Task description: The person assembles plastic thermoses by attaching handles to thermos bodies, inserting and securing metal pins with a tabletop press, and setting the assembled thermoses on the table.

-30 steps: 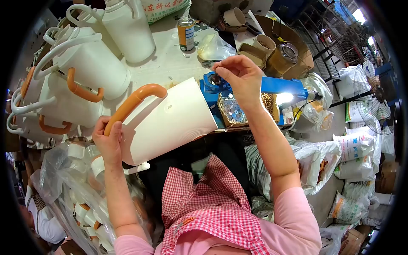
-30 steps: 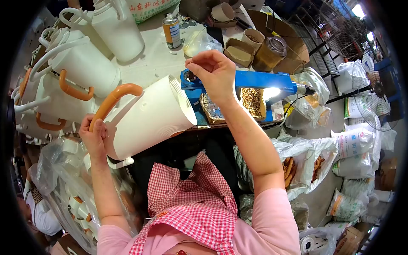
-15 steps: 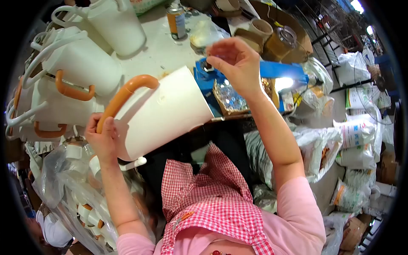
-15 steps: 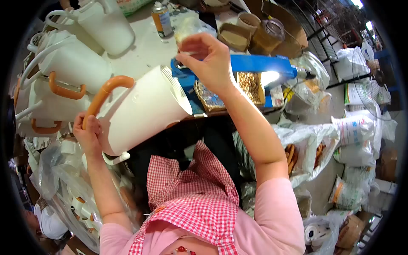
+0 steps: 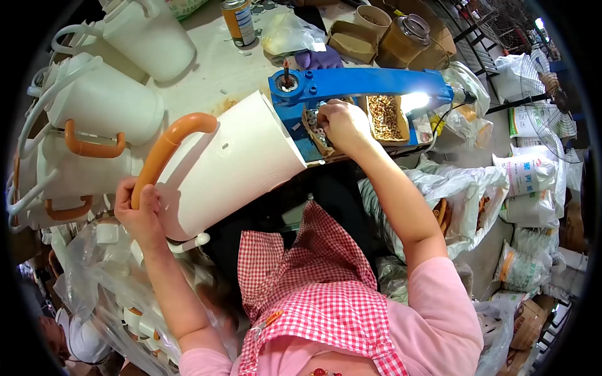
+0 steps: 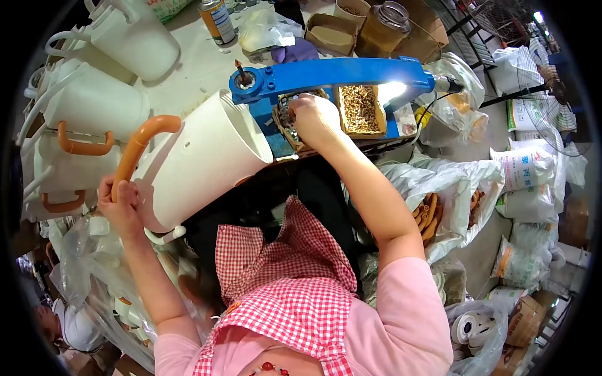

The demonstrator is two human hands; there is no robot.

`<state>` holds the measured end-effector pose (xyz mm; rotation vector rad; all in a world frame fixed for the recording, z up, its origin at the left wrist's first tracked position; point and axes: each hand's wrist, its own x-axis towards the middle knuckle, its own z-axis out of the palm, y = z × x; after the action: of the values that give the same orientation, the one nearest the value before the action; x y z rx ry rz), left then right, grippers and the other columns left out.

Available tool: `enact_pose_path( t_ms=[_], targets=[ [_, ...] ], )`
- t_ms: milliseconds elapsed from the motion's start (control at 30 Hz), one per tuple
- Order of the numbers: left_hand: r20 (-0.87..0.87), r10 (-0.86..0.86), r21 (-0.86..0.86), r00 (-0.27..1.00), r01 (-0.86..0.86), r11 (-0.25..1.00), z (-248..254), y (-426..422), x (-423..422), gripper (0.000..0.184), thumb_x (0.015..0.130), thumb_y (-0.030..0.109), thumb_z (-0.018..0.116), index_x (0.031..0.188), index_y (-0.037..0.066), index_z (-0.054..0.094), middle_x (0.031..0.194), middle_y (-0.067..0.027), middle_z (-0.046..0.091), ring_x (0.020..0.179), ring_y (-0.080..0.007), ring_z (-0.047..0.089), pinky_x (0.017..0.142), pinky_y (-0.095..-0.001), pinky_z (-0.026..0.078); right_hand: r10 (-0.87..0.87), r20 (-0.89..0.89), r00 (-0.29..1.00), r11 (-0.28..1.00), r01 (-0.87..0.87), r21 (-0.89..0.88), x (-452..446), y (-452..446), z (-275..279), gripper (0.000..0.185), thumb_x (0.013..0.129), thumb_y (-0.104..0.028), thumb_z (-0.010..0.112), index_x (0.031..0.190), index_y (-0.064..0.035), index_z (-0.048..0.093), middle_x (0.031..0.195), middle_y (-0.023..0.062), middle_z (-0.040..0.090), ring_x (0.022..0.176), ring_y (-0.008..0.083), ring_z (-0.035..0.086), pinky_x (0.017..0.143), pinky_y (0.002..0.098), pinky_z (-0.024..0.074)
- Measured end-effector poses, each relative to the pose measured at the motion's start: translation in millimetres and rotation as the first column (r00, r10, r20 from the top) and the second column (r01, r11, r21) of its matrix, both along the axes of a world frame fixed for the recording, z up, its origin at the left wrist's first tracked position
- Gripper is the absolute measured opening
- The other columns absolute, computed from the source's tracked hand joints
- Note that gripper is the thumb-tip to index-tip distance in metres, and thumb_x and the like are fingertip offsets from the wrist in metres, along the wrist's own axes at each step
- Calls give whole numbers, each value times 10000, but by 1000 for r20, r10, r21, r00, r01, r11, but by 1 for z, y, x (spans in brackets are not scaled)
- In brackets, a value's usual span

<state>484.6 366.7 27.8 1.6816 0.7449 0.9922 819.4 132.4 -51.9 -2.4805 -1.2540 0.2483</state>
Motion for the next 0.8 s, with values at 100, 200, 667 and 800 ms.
enact_pose_path(
  t_ms=[100, 200, 667, 800],
  targets=[
    [29, -5, -10, 1000, 5, 1000, -1, 4, 0, 295, 901, 256, 784, 930, 44, 582, 680, 9, 554, 533, -33, 430, 507, -180, 338, 14, 3, 1000, 986, -15, 167, -7, -14, 12, 108, 832, -135, 680, 910, -88, 736, 949, 84, 709, 882, 299, 682, 766, 385, 544],
    [28, 8, -34, 1000, -7, 999, -2, 6, -1, 306, 898, 268, 788, 926, 44, 583, 688, 12, 553, 545, -33, 446, 515, -182, 349, 78, -81, 994, 825, -19, 565, -26, -23, 44, 73, 808, -82, 729, 880, -74, 717, 864, 91, 719, 739, 273, 692, 655, 351, 552],
    [66, -15, -104, 998, 22, 994, -3, 3, -4, 261, 878, 183, 804, 935, 37, 596, 716, 35, 550, 569, -24, 470, 515, -176, 356, 76, 650, 756, 640, -537, 550, -1, 49, 113, 166, 701, 6, 741, 794, -82, 635, 892, 11, 723, 731, 216, 688, 623, 329, 551],
    [56, 15, -104, 998, -9, 994, -4, 4, -2, 247, 873, 164, 804, 940, 38, 602, 709, 36, 550, 562, -24, 467, 510, -179, 359, 101, 662, 743, 659, -548, 515, -4, 40, 116, 170, 737, 40, 746, 856, -50, 663, 916, 73, 736, 732, 239, 691, 630, 298, 541]
  ],
)
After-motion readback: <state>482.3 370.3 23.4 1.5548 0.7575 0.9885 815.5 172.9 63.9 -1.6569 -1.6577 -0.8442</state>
